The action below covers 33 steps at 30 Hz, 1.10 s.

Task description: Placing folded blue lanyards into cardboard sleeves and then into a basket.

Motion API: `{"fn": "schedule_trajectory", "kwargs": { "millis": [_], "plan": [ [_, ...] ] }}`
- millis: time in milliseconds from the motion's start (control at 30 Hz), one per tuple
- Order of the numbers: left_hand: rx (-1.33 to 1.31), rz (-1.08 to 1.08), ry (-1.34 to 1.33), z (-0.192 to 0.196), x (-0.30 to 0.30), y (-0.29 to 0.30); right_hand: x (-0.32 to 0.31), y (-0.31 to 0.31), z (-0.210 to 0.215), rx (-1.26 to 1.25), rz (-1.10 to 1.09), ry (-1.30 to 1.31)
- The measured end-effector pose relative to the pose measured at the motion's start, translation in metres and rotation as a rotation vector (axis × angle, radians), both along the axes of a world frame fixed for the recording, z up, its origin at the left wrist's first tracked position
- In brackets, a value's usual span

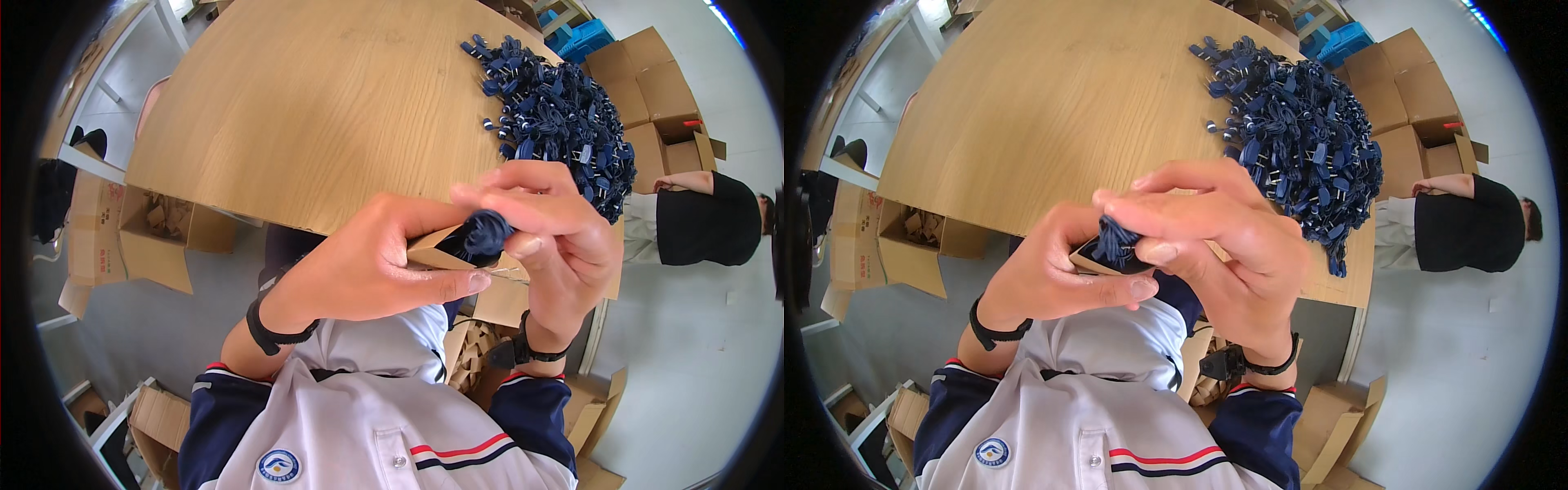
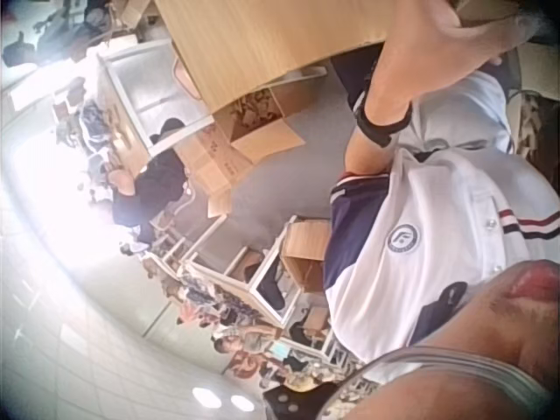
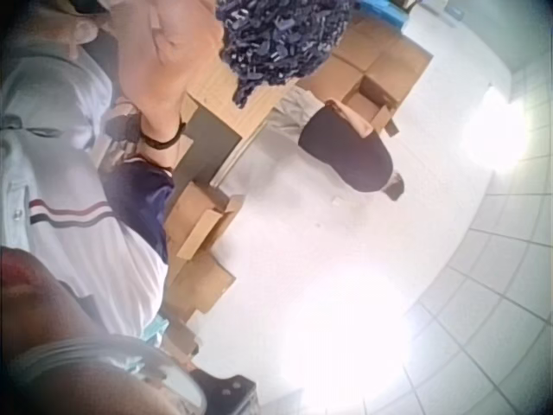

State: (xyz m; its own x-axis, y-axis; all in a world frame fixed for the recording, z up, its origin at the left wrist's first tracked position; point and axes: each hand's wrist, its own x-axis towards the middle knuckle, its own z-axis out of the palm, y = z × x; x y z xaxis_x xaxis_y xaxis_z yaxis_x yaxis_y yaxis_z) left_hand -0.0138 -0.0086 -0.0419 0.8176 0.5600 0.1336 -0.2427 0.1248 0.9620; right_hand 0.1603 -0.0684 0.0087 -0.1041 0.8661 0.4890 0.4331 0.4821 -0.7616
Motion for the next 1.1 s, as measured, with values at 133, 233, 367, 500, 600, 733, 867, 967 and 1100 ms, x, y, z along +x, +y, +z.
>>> {"fn": "schedule_trajectory", "kwargs": {
  "millis": [133,233,367,500,600,733,867,967,1100],
  "plan": [
    [-0.223,-0.092,0.061,0.001,-0.004,0.004,-0.003,0.002,-0.008,0.105,-0.069,-0.169],
    [-0.131,-0.129,0.029,-0.011,-0.005,0.008,-0.005,0.004,-0.014,0.222,0.012,-0.358],
    [-0.259,-0.126,-0.061,-0.02,-0.001,0.007,-0.014,-0.005,-0.009,0.244,-0.116,-0.423],
    [-0.129,-0.092,-0.011,-0.033,0.004,0.012,-0.013,-0.003,-0.008,0.222,-0.103,-0.515],
    [0.018,-0.088,0.02,-0.048,0.006,0.017,-0.011,-0.003,-0.017,0.108,-0.099,-0.527],
    [0.132,-0.126,0.134,-0.053,0.003,0.023,-0.012,-0.004,-0.028,-0.067,-0.098,-0.444],
    [-0.108,-0.117,0.019,-0.046,0.002,0.014,0.008,0.0,-0.025,0.099,-0.096,-0.357],
    [-0.29,-0.119,-0.174,-0.031,0.002,0.014,0.013,-0.015,-0.026,0.16,-0.199,-0.142],
    [-0.426,-0.037,-0.424,-0.009,0.025,0.014,-0.019,-0.01,-0.037,0.213,-0.247,-0.133]
  ]
}}
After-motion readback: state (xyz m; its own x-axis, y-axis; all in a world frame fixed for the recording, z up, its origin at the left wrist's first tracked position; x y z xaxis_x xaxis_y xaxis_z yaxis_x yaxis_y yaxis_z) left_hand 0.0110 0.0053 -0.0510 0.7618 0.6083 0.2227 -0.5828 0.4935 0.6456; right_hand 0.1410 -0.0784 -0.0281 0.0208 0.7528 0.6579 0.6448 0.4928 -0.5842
